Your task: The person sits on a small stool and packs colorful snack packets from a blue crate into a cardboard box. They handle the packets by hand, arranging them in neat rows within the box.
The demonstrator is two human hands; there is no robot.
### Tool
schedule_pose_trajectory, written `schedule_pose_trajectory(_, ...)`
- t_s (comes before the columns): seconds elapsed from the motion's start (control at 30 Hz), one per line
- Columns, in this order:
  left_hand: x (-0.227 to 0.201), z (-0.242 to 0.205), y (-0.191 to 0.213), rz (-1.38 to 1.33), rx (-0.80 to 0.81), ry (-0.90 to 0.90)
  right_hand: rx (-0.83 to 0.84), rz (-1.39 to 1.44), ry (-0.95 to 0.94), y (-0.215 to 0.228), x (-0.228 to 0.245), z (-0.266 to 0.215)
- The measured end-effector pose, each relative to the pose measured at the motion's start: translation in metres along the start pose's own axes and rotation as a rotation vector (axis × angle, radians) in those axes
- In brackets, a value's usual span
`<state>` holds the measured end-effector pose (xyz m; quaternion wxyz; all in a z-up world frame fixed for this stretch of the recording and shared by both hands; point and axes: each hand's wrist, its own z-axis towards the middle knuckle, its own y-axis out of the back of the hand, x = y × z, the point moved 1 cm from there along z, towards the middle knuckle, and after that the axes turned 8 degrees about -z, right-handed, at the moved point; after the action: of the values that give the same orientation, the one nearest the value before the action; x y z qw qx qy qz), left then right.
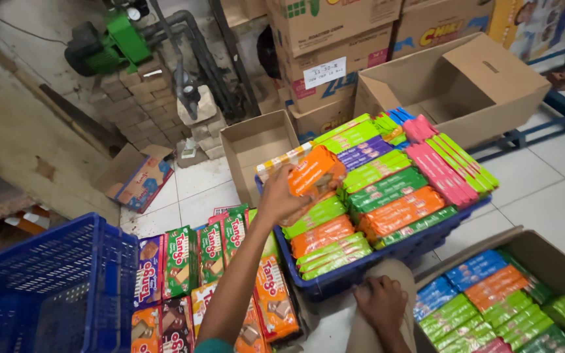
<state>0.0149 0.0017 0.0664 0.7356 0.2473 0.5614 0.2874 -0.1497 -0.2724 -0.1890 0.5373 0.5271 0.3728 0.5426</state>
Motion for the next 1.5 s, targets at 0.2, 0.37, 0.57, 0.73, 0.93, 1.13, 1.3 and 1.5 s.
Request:
schedule_pose_trajectory(0.2,-0.095,-0.073,-0.051,-0.335,0.082,0.083,0.21,0.965,-0.142,0.006,-0.056,0.003)
schedule_pose_trajectory(0.37,-0.156,-0.124,-0.149,-0.773,0.353,0.287,0.121,1.989,-0.182,0.078,-0.118,-0.012)
schedule_pose_trajectory(0.57,-0.17,-0.164,-0.31,-0.893,0.593,0.378,-0.229,1.937,-0.445,0.102,-0.178,-0.043)
schedule_pose_trajectory(0.73,-0.121,-0.159,-0.431,-0.613,0.741,-0.155,-0.372,1.659,-0.898,0.056,-0.254,-0.064)
schedule_pose_trajectory(0.93,-0.071,-0.153,-0.516,-0.154,0.927,-0.277,-0.36,1.206,-1.19,0.009,-0.348,-0.036)
schedule_pose_trajectory(1.13,-0.071,-0.143,-0.538,-0.02,1.04,-0.155,-0.185,0.684,-1.204,-0.05,-0.398,0.051)
schedule_pose_trajectory(1.3,-0.082,-0.133,-0.533,0.033,1.071,-0.108,-0.002,0.438,-1.23,-0.121,-0.438,0.093)
schedule_pose_trajectory(1.5,-0.069,-0.131,-0.538,0.088,1.097,-0.07,0.184,0.276,-1.235,-0.193,-0.426,0.1)
